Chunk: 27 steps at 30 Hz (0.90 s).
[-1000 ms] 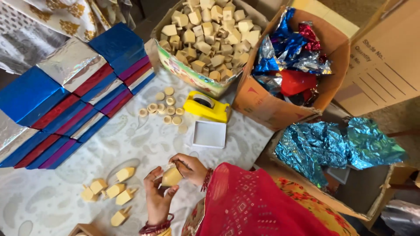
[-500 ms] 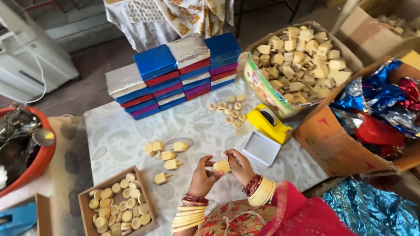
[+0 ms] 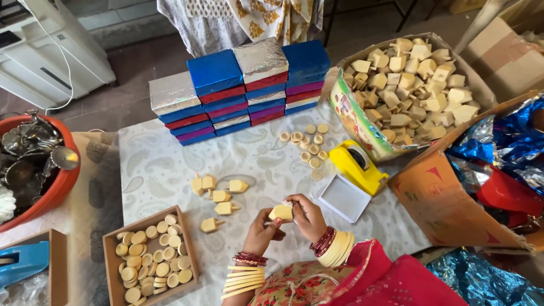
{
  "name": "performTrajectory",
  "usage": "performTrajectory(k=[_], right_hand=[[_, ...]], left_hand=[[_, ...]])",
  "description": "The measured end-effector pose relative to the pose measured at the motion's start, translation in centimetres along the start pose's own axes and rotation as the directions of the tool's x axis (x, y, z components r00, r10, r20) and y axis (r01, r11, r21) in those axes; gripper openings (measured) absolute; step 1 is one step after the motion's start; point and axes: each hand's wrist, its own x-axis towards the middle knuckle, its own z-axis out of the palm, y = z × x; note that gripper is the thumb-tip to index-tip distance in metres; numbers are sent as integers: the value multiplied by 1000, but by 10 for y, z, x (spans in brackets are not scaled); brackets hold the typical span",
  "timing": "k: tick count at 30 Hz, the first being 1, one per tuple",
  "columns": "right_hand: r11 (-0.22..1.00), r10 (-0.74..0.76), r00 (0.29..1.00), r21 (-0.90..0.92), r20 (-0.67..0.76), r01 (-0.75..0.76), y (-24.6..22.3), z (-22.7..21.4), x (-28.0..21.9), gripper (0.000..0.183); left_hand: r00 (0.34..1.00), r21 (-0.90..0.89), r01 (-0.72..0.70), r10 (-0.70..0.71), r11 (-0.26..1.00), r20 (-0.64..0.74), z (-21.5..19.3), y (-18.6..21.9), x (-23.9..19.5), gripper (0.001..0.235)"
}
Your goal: The person assembles small wooden components by hand. They pick up wooden pieces from a box and the table, then attach circular wooden discs to the pegs of the pieces, forming small wooden toys. The assembled items are placed on the table.
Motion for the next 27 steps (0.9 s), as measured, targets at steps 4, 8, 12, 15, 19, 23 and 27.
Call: performTrajectory(k=[4, 8, 12, 15, 19, 23, 27], right_hand=[[993, -88, 992, -68, 94, 95, 7, -5, 15, 24], [948, 136, 986, 278, 94, -157, 19, -6, 25, 23], [987, -161, 987, -24, -11, 160, -9, -14, 16, 21], [859, -351, 928, -352, 122, 372, -24, -21, 18, 24], [984, -52, 996, -168, 78, 64, 9, -20, 23, 24], [922, 159, 981, 339, 113, -188, 45, -16, 29, 21], [915, -183, 983, -366, -4, 169, -32, -8, 11, 23]], left_hand=[[998, -114, 7, 0, 993, 63, 11, 14, -6, 47], [921, 281, -382, 389, 880, 32, 31, 70, -20, 57], [999, -77, 6, -3, 997, 35, 23, 23, 5, 58], [994, -228, -99, 108, 969, 25, 26, -22, 17, 45], [855, 203, -510, 518, 836, 14, 42, 41, -6, 47], [887, 294, -426, 459, 856, -50, 41, 35, 14, 59], [996, -297, -78, 62, 952, -63, 34, -35, 13, 50]])
